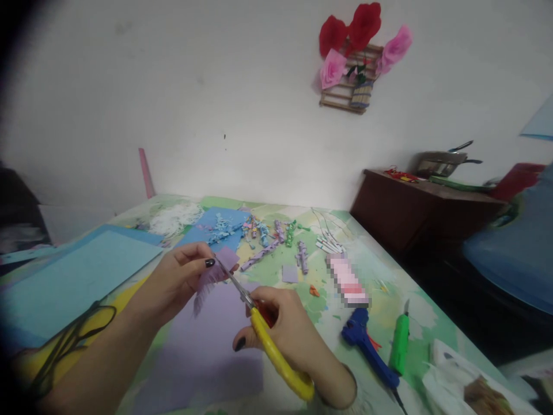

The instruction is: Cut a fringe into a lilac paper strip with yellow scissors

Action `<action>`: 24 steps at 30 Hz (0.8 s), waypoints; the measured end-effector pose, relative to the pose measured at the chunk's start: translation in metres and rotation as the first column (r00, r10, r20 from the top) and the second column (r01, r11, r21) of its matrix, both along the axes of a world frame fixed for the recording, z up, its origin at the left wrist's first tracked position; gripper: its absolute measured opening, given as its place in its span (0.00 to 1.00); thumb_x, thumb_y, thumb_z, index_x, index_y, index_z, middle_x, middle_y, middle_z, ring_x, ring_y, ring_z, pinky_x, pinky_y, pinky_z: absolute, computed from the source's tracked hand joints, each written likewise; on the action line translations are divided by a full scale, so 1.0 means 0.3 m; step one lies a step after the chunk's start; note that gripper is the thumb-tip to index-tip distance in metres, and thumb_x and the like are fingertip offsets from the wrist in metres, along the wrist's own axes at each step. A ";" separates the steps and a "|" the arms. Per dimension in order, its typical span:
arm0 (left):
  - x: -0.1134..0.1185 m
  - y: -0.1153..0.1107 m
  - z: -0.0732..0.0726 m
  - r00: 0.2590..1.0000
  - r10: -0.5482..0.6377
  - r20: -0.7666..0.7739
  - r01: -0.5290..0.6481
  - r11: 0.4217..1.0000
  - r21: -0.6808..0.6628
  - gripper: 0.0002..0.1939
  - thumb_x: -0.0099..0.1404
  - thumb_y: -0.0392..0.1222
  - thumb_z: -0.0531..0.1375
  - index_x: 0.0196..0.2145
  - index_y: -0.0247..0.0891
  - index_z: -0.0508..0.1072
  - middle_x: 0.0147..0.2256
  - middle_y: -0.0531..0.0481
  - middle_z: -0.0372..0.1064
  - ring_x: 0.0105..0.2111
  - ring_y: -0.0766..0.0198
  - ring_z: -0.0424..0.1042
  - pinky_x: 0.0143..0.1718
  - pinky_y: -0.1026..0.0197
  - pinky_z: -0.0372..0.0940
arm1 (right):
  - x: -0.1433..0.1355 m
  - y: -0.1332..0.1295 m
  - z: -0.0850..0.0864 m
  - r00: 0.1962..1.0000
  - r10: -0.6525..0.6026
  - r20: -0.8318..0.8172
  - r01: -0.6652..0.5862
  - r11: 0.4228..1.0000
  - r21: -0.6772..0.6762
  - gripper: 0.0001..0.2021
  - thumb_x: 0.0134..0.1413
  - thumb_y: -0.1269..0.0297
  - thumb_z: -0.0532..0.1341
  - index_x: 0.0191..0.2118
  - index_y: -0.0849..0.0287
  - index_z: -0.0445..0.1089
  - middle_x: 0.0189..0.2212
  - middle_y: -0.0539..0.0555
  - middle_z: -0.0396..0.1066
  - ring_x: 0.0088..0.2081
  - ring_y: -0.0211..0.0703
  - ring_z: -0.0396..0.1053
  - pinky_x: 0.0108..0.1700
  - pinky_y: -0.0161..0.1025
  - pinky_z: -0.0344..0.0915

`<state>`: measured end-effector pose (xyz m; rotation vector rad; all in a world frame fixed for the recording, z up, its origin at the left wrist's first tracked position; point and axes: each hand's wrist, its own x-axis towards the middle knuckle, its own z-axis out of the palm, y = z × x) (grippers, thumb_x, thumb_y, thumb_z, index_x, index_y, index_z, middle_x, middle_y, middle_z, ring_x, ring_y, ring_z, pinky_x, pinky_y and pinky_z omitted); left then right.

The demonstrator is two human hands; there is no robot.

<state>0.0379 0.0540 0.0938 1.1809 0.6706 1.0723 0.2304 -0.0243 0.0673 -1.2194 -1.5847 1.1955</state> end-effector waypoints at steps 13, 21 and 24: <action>0.003 -0.002 0.010 1.000 0.000 0.000 0.000 1.000 0.012 0.08 0.52 0.39 0.66 0.21 0.37 0.70 0.20 0.53 0.70 0.21 0.67 0.67 0.23 0.66 0.58 | -0.002 -0.004 -0.002 1.000 -0.011 0.010 0.011 1.000 0.012 0.22 0.35 0.52 0.75 0.24 0.58 0.63 0.17 0.43 0.54 0.21 0.35 0.54 0.21 0.32 0.47; 0.000 -0.002 0.010 1.000 0.002 -0.012 -0.002 1.000 0.010 0.09 0.52 0.40 0.66 0.20 0.37 0.70 0.19 0.53 0.69 0.20 0.68 0.65 0.21 0.67 0.56 | -0.002 -0.001 0.004 0.999 -0.028 0.034 0.027 0.999 0.028 0.21 0.35 0.54 0.75 0.24 0.59 0.64 0.18 0.42 0.52 0.21 0.34 0.52 0.21 0.32 0.46; 0.001 -0.003 0.012 1.000 0.009 -0.012 -0.009 1.000 0.006 0.09 0.52 0.40 0.66 0.21 0.37 0.70 0.19 0.53 0.69 0.19 0.69 0.64 0.21 0.67 0.55 | -0.004 0.000 0.003 0.999 -0.032 0.040 0.030 0.999 0.035 0.21 0.35 0.53 0.75 0.23 0.59 0.64 0.18 0.42 0.51 0.21 0.34 0.50 0.21 0.32 0.45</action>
